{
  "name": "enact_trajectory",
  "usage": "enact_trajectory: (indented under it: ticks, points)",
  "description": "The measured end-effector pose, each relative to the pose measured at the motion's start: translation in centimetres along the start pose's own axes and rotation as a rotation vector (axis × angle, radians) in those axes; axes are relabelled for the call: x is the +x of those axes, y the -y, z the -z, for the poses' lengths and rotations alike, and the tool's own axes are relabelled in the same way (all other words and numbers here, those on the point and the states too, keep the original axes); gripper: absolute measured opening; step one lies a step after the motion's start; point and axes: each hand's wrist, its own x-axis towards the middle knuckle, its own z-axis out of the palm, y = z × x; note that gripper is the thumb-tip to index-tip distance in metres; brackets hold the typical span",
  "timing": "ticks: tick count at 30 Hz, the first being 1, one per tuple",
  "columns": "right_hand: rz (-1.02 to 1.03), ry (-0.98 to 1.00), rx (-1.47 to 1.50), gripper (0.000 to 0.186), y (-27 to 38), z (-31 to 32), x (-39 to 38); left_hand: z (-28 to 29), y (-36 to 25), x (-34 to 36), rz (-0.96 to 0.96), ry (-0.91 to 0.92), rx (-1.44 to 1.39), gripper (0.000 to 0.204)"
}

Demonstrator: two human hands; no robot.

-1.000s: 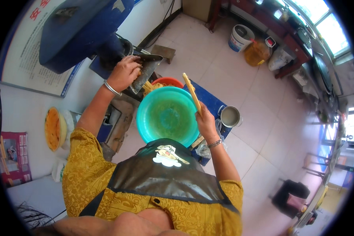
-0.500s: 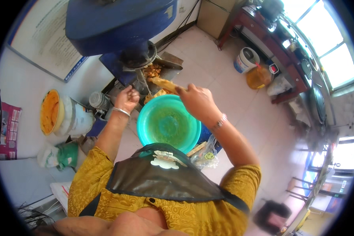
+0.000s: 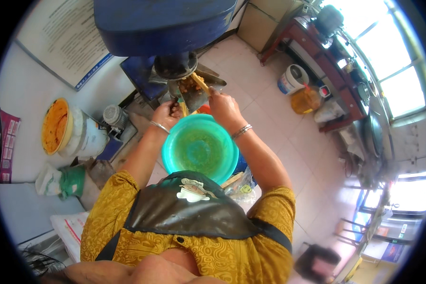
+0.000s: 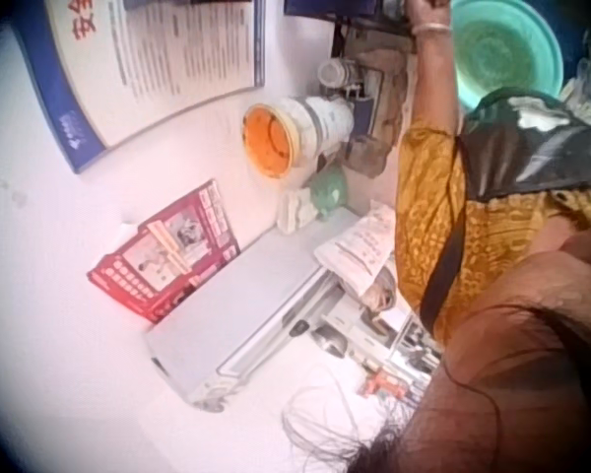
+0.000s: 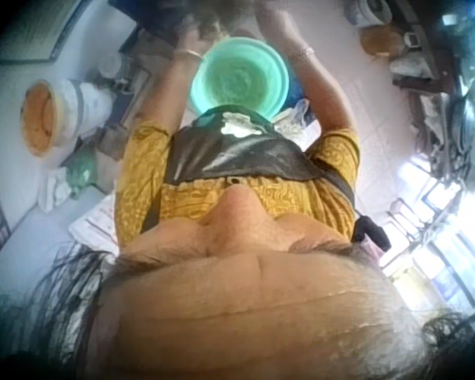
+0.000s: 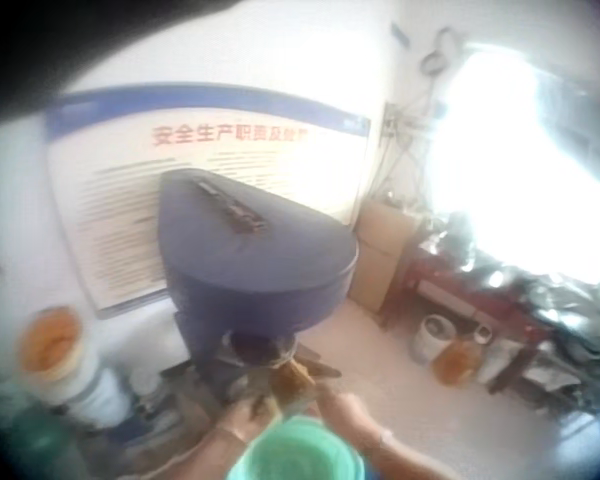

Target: The person operates a noodle-making machine by feeding dough into the extruder with a wooden stick and catching the output in a basin. They then clean the workspace with a cloth, wash their hands in a pot, and carry a large basin of finished noodles across the room.

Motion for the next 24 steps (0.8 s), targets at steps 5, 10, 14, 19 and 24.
enact_trajectory:
  ticks: [5, 10, 14, 19, 24]
  points:
    - [0.156, 0.047, -0.155, 0.038, 0.7, -1.9, -1.6, -0.7, 0.5, 1.8, -0.123, 0.026, -0.042, 0.022]
    - [0.107, 0.004, -0.345, 0.035, 0.7, 0.6, -2.6, -4.3, -0.1, 2.0, -0.186, 0.149, -0.079, 0.038]
    - [0.156, -0.060, -0.377, 0.034, 2.2, 1.4, -3.3, -5.4, -0.1, 2.3, -0.186, 0.080, -0.080, 0.041]
    - [0.197, -0.056, -0.361, 0.036, 2.2, 2.1, -2.3, 2.1, -2.0, 7.1, -0.108, 0.198, 0.002, 0.029]
    - [0.213, 0.093, -0.430, 0.033, 2.0, 3.2, -4.4, 2.8, -1.3, 4.4, 0.119, 0.071, -0.124, 0.026]
